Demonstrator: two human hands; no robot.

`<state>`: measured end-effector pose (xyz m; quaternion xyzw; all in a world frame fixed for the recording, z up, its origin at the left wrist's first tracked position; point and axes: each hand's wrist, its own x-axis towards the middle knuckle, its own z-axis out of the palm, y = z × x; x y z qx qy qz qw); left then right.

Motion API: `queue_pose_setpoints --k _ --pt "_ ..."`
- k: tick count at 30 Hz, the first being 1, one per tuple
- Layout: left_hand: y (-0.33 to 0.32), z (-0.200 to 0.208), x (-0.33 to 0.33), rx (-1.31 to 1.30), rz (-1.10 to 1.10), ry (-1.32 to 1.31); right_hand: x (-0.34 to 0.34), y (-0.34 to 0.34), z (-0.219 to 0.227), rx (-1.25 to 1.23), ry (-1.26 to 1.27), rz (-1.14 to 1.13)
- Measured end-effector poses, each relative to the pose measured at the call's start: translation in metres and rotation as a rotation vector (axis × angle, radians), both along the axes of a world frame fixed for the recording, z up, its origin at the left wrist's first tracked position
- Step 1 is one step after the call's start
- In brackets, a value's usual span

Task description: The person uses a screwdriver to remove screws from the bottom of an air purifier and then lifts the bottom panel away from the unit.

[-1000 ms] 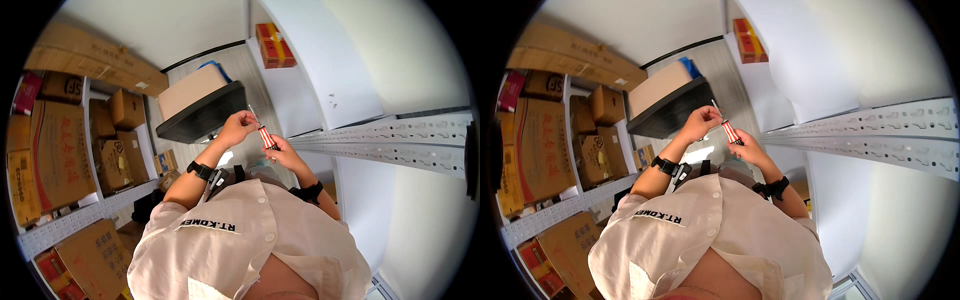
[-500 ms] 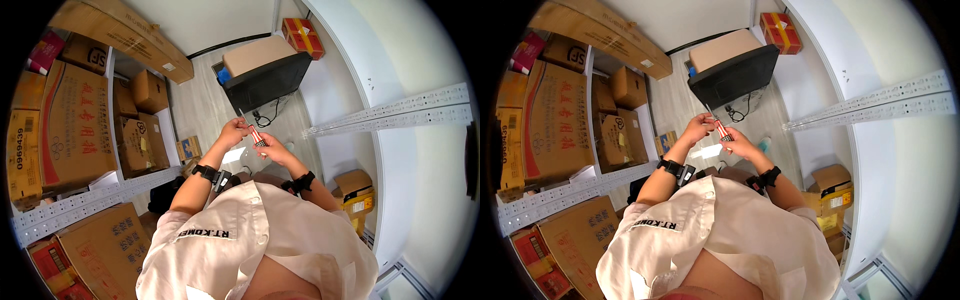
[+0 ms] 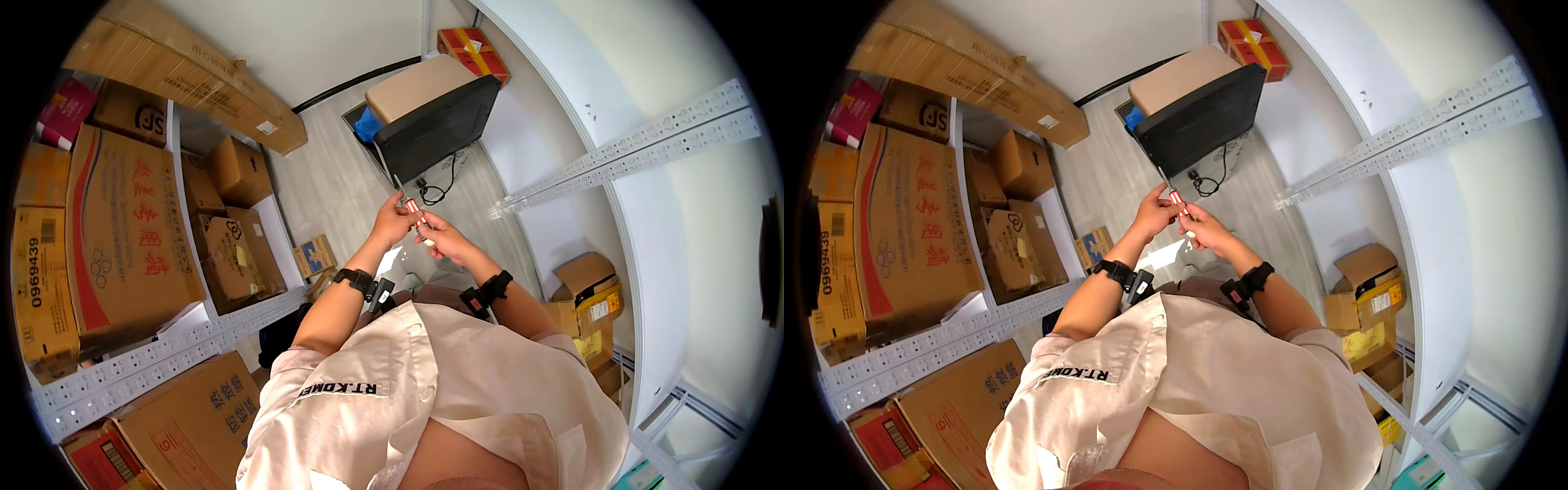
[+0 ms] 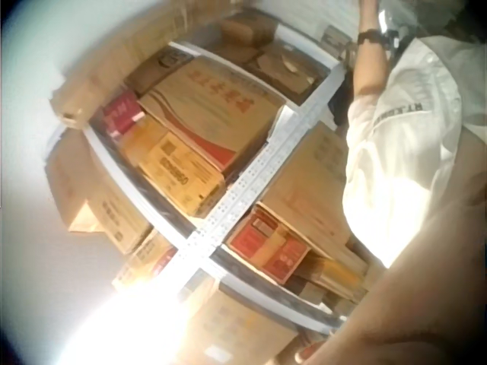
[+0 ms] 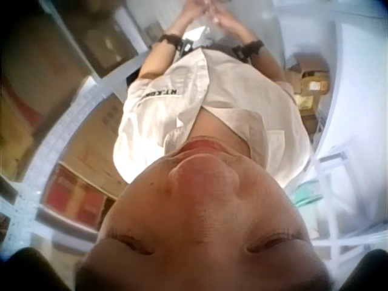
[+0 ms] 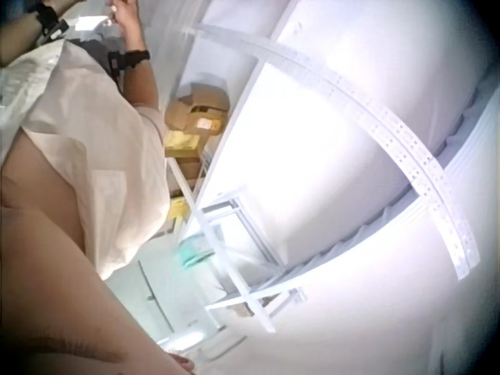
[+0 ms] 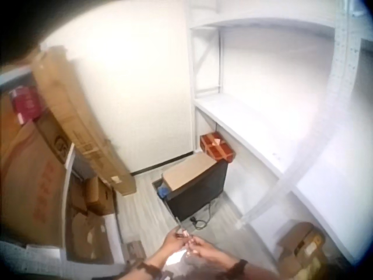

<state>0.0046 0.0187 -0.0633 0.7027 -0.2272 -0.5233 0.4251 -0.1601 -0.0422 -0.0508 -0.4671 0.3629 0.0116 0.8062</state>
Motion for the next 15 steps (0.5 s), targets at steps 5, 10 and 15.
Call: queue_pose_setpoints --k 5,10,15 --pt "-0.016 -0.004 -0.004 -0.006 0.043 0.085 -0.001 -0.016 -0.010 0.046 0.030 -0.029" --pt "-0.025 -0.014 0.003 0.032 0.089 0.146 0.005 -0.032 -0.015 -0.010 0.073 0.033" --pt "-0.028 -0.021 0.003 0.038 0.122 0.150 0.005 -0.040 -0.023 0.004 0.068 0.037"
